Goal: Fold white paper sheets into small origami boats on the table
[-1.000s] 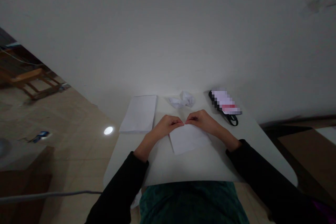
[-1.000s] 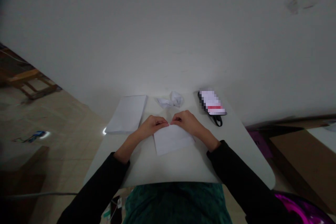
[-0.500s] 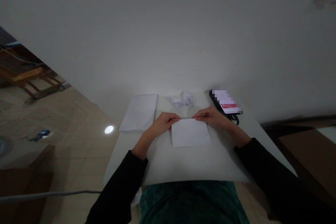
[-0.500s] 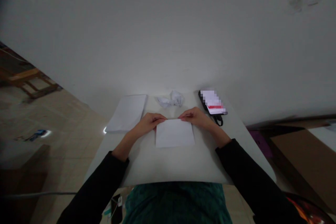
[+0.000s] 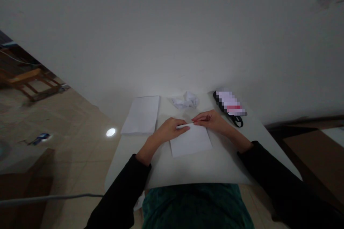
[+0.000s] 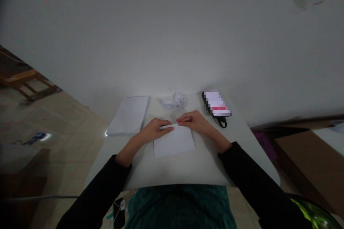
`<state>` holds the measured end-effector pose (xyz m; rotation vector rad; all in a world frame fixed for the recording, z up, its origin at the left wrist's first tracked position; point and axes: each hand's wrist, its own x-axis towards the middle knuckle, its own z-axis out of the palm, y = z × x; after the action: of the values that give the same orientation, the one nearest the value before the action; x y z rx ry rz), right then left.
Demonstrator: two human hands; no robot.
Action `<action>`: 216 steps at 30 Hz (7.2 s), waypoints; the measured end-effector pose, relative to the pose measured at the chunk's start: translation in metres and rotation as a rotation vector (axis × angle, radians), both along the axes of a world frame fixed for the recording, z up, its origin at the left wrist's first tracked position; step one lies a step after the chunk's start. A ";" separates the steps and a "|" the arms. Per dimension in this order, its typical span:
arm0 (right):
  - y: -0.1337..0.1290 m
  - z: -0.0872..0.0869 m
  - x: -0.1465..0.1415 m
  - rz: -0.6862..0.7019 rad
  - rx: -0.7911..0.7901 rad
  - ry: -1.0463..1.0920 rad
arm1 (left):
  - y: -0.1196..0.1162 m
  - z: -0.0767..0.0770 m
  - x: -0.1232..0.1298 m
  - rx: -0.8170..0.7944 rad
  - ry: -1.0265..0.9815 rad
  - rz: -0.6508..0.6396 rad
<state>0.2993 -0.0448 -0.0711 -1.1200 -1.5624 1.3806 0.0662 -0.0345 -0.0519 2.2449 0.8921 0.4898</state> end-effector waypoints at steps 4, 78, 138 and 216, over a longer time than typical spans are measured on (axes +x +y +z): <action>-0.002 0.001 -0.004 -0.120 0.068 -0.019 | 0.000 0.001 0.003 0.017 -0.019 0.029; -0.002 0.009 -0.002 -0.193 -0.008 0.195 | 0.000 -0.006 0.012 -0.400 -0.576 0.388; -0.016 0.030 -0.007 -0.260 0.223 0.025 | -0.004 0.007 0.011 -0.315 -0.621 0.460; -0.021 0.017 -0.022 -0.211 0.368 -0.073 | -0.018 -0.015 0.031 -0.273 -0.629 0.408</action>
<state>0.2771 -0.0655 -0.0539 -1.0778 -1.6163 0.8788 0.0970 -0.0523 -0.0673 1.5137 0.9930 1.1097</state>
